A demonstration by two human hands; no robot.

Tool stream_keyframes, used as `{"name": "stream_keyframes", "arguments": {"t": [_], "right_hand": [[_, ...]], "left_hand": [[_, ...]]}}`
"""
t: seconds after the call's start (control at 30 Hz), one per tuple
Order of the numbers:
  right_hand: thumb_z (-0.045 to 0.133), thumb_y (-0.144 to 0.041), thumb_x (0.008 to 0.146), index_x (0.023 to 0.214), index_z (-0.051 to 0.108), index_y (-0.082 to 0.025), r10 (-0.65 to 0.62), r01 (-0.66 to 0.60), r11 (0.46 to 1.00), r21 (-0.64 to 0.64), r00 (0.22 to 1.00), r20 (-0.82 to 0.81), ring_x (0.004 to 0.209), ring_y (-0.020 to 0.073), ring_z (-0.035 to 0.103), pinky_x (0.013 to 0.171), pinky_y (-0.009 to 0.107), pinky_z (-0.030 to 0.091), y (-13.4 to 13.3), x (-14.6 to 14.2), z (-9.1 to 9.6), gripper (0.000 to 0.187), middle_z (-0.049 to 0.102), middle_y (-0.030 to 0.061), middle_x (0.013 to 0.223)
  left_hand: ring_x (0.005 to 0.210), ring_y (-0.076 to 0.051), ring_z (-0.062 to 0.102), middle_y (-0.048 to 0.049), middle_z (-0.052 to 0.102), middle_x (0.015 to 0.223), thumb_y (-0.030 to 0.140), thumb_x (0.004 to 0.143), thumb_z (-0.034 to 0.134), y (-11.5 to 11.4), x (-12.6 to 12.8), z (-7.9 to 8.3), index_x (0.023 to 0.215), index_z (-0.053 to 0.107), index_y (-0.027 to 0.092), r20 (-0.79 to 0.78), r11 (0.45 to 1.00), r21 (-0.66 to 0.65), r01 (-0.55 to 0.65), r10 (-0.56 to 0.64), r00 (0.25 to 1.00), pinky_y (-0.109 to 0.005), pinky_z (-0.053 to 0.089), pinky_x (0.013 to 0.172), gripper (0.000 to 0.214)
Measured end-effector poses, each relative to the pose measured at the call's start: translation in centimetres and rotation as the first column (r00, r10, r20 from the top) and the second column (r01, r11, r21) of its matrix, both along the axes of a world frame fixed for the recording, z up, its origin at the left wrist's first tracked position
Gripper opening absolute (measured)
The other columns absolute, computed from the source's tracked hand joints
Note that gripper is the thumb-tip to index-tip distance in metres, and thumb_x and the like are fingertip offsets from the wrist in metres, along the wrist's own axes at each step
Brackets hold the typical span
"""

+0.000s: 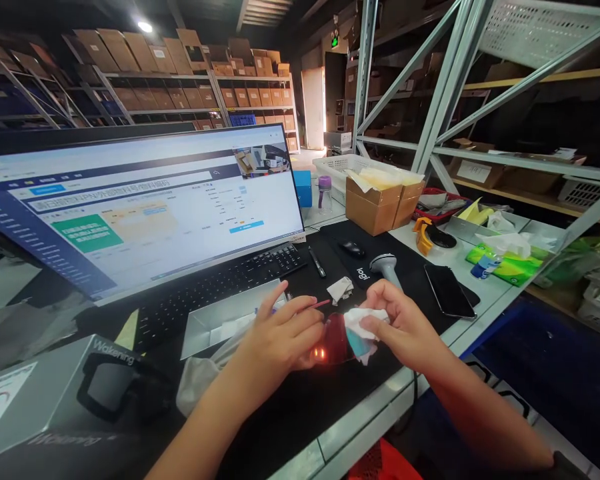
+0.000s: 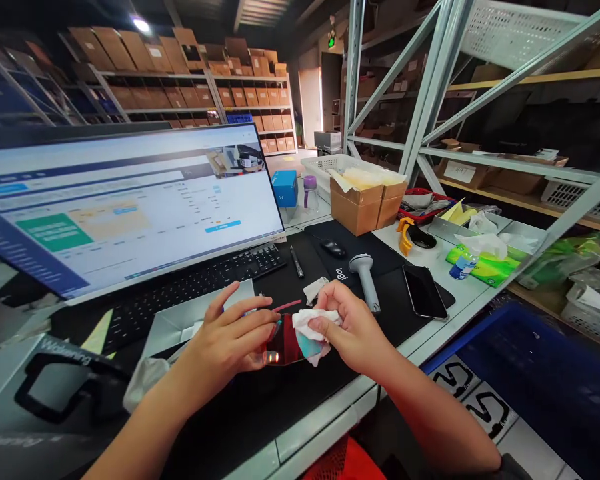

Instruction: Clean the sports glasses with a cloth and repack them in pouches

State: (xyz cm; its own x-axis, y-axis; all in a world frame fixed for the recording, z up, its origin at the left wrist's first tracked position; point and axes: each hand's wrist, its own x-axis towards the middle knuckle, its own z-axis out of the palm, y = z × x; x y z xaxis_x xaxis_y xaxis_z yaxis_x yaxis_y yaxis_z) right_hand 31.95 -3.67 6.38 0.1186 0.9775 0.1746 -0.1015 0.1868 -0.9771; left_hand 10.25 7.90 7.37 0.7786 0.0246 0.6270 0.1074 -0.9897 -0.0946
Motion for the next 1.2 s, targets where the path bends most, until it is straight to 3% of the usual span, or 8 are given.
{"name": "stream_keyframes", "arguments": {"t": [0.17,0.23,0.33,0.43,0.67,0.83,0.97,1.2], "right_hand": [[0.078,-0.039,0.079,0.089,0.051,-0.021,-0.09,0.092,0.995,0.024,0.992,-0.086,0.052,0.0091,0.054,0.048,0.02,0.044,1.5,-0.7,0.3,0.033,0.061,-0.0049,0.068],[0.078,-0.039,0.078,0.087,0.052,-0.021,-0.217,0.221,0.974,0.047,0.973,-0.078,0.053,0.0097,0.054,0.048,0.02,0.044,2.3,-0.4,0.1,0.033,0.061,-0.0046,0.068],[0.078,-0.038,0.078,0.089,0.053,-0.022,-0.536,0.551,0.819,0.161,0.834,-0.129,0.06,0.0107,0.056,0.054,0.021,0.045,3.0,1.2,-0.4,0.031,0.061,-0.0041,0.074],[0.078,-0.04,0.079,0.094,0.054,-0.023,-0.665,0.703,0.689,0.173,0.709,-0.234,0.062,0.0114,0.057,0.057,0.021,0.046,2.8,3.3,-1.8,0.033,0.062,-0.0032,0.079],[0.077,-0.046,0.082,0.101,0.057,-0.023,-0.677,0.684,0.729,-0.012,0.719,-0.155,0.073,0.015,0.063,0.066,0.023,0.05,-1.1,3.3,-6.8,0.036,0.068,0.0013,0.087],[0.074,-0.048,0.084,0.103,0.055,-0.024,-0.653,0.653,0.756,-0.042,0.747,-0.127,0.076,0.0165,0.065,0.068,0.025,0.052,-2.2,1.9,-8.1,0.037,0.07,0.0023,0.09],[0.069,-0.047,0.085,0.097,0.06,-0.021,-0.619,0.622,0.782,0.02,0.774,0.131,0.083,0.0202,0.067,0.071,0.027,0.052,-1.8,0.7,-8.4,0.03,0.07,0.0049,0.091],[0.056,-0.035,0.094,0.097,0.065,-0.022,-0.477,0.507,0.854,0.119,0.668,0.572,0.081,0.02,0.066,0.072,0.03,0.052,-1.2,-0.7,-7.8,0.016,0.071,0.003,0.092]], "left_hand": [[0.11,-0.021,0.065,0.0015,0.075,0.097,0.014,0.089,0.058,0.0,0.2,0.4,0.091,0.062,0.02,0.012,0.999,0.021,-0.043,0.043,0.999,-0.043,0.011,0.126,0.007],[0.108,-0.021,0.066,0.0022,0.075,0.095,0.015,0.089,0.06,0.2,0.2,0.4,0.09,0.061,0.02,0.015,0.999,0.03,-0.044,0.044,0.999,-0.042,0.012,0.126,0.005],[0.107,-0.021,0.066,0.0019,0.075,0.095,0.018,0.09,0.063,0.5,0.0,0.4,0.087,0.061,0.02,0.067,0.999,0.02,-0.035,0.033,0.997,-0.041,0.016,0.125,0.005],[0.109,-0.021,0.064,0.0004,0.075,0.097,0.021,0.092,0.064,0.7,-0.4,0.4,0.088,0.063,0.02,0.156,0.999,-0.016,-0.039,0.041,0.987,-0.044,0.02,0.123,0.004],[0.109,-0.021,0.063,-0.0007,0.076,0.098,0.022,0.094,0.062,0.6,-0.4,0.4,0.088,0.065,0.019,0.197,1.0,-0.007,-0.011,0.012,0.98,-0.046,0.023,0.122,0.007],[0.109,-0.021,0.064,-0.0008,0.076,0.097,0.021,0.095,0.062,0.5,-0.2,0.3,0.088,0.065,0.02,0.208,1.0,-0.009,-0.019,0.02,0.978,-0.046,0.025,0.122,0.008],[0.109,-0.022,0.063,-0.0017,0.076,0.096,0.023,0.094,0.064,0.4,-0.2,0.4,0.088,0.065,0.019,0.207,1.0,-0.009,-0.019,0.021,0.978,-0.047,0.025,0.122,0.008],[0.108,-0.023,0.065,-0.003,0.076,0.095,0.02,0.088,0.069,0.3,-0.7,0.4,0.088,0.064,0.021,0.198,0.999,0.018,-0.045,0.04,0.979,-0.05,0.026,0.121,0.005]]}}
